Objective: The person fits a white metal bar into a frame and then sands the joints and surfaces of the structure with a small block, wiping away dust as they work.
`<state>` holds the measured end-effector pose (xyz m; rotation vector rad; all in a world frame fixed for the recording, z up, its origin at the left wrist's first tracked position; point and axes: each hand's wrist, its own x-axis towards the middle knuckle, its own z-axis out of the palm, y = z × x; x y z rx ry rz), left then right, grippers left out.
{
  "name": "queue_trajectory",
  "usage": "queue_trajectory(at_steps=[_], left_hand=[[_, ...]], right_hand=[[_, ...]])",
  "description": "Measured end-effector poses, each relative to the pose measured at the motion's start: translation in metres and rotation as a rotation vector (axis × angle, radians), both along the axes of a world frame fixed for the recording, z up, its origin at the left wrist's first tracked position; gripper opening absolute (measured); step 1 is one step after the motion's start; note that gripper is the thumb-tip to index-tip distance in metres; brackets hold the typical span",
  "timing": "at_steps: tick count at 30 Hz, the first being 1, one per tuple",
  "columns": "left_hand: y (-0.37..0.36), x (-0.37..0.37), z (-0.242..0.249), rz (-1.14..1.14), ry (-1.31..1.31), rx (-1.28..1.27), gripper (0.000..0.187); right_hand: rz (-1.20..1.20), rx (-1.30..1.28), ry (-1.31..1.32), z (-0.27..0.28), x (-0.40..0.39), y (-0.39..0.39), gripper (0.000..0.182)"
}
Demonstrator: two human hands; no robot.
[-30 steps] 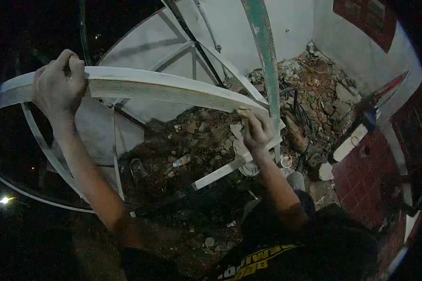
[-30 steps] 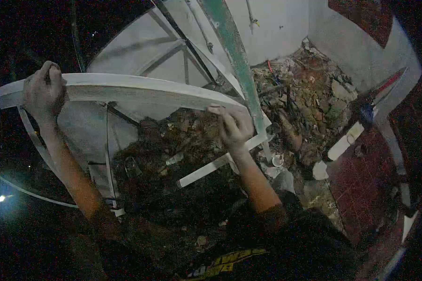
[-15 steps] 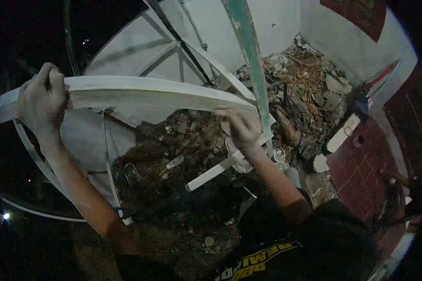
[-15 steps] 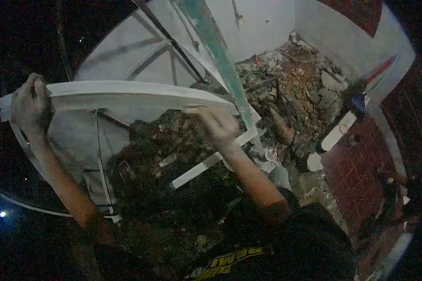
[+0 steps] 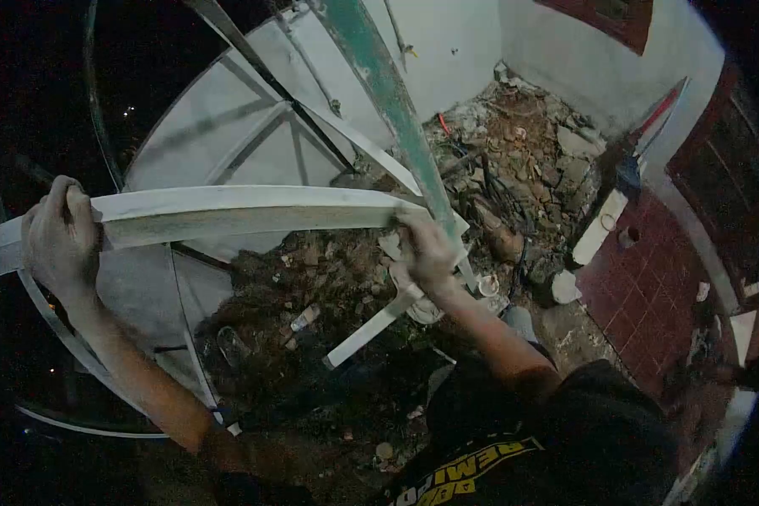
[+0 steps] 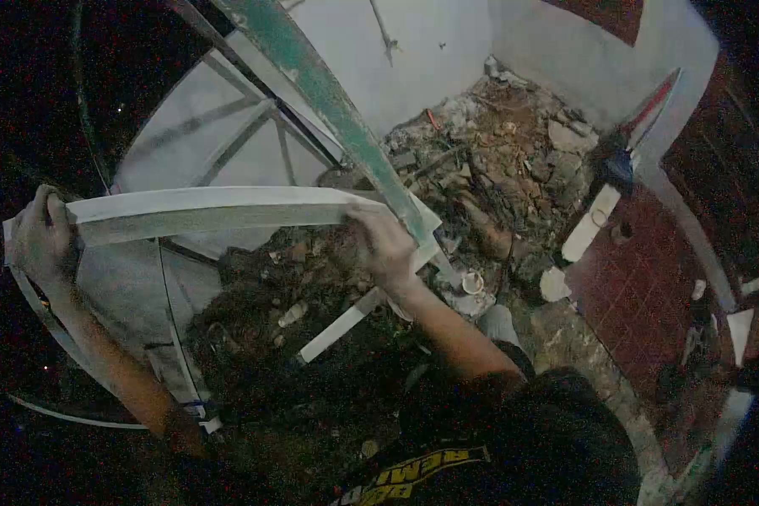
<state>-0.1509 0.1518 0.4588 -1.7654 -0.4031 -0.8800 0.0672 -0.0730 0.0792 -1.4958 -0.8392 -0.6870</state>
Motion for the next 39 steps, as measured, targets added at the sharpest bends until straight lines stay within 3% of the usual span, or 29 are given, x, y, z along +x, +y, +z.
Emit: queue_trajectory(at_steps=[3,6,10,12,15,17,19,22,26,28,29,30,31,33,36,38,39], left_hand=[[0.003,0.001,-0.001,0.006,0.005,-0.127,0.023],[-0.007,0.005,-0.005,0.149,-0.074,-0.08,0.023],[0.003,0.003,-0.001,0.095,-0.006,-0.158,0.024],[0.002,0.004,-0.006,0.13,-0.079,-0.096,0.024],[0.009,-0.001,-0.004,0.112,-0.022,-0.134,0.023],[-0.001,0.004,-0.005,0.124,-0.032,-0.147,0.023],[-0.004,0.004,-0.005,0.148,-0.058,-0.162,0.023],[-0.006,0.008,-0.007,0.133,-0.07,-0.154,0.024],[0.003,0.005,-0.002,0.217,-0.024,-0.239,0.024],[0.002,0.007,-0.002,0.303,-0.039,-0.313,0.025],[0.005,0.008,-0.004,0.299,-0.035,-0.316,0.025],[0.011,0.006,-0.009,0.178,-0.062,-0.197,0.022],[0.009,0.006,-0.011,0.061,-0.089,-0.076,0.022],[0.007,0.002,-0.006,0.098,-0.051,-0.103,0.021],[-0.004,0.004,-0.008,0.149,-0.036,-0.152,0.023],[-0.011,0.007,-0.007,0.125,-0.051,-0.175,0.023],[-0.011,0.007,-0.01,0.134,-0.056,-0.179,0.023]], right_hand=[[-0.139,-0.132,0.276,-0.022,0.007,-0.018,0.017],[-0.24,-0.041,0.478,0.0,-0.011,0.0,0.016],[-0.188,0.011,0.558,0.009,-0.019,0.019,0.017],[-0.061,0.116,0.32,0.051,-0.037,0.024,0.015],[0.041,0.109,0.173,0.05,-0.029,0.023,0.018],[-0.037,0.053,0.148,0.026,-0.012,0.006,0.019],[-0.113,-0.044,0.451,0.012,0.003,-0.011,0.015],[-0.285,-0.021,0.472,0.018,-0.006,0.003,0.015],[-0.327,0.067,0.614,0.033,-0.02,0.014,0.017],[-0.102,0.14,0.511,0.045,-0.035,0.025,0.015],[-0.061,0.18,0.337,0.062,-0.046,0.038,0.015],[-0.016,0.216,0.163,0.073,-0.053,0.047,0.016],[-0.014,0.212,0.167,0.073,-0.054,0.045,0.016],[0.137,0.157,0.085,0.074,-0.048,0.041,0.021],[-0.016,-0.017,-0.044,0.028,-0.013,0.006,0.025],[-0.058,-0.048,0.272,0.004,0.003,-0.013,0.023],[-0.05,-0.053,0.268,-0.001,0.004,-0.01,0.023]])
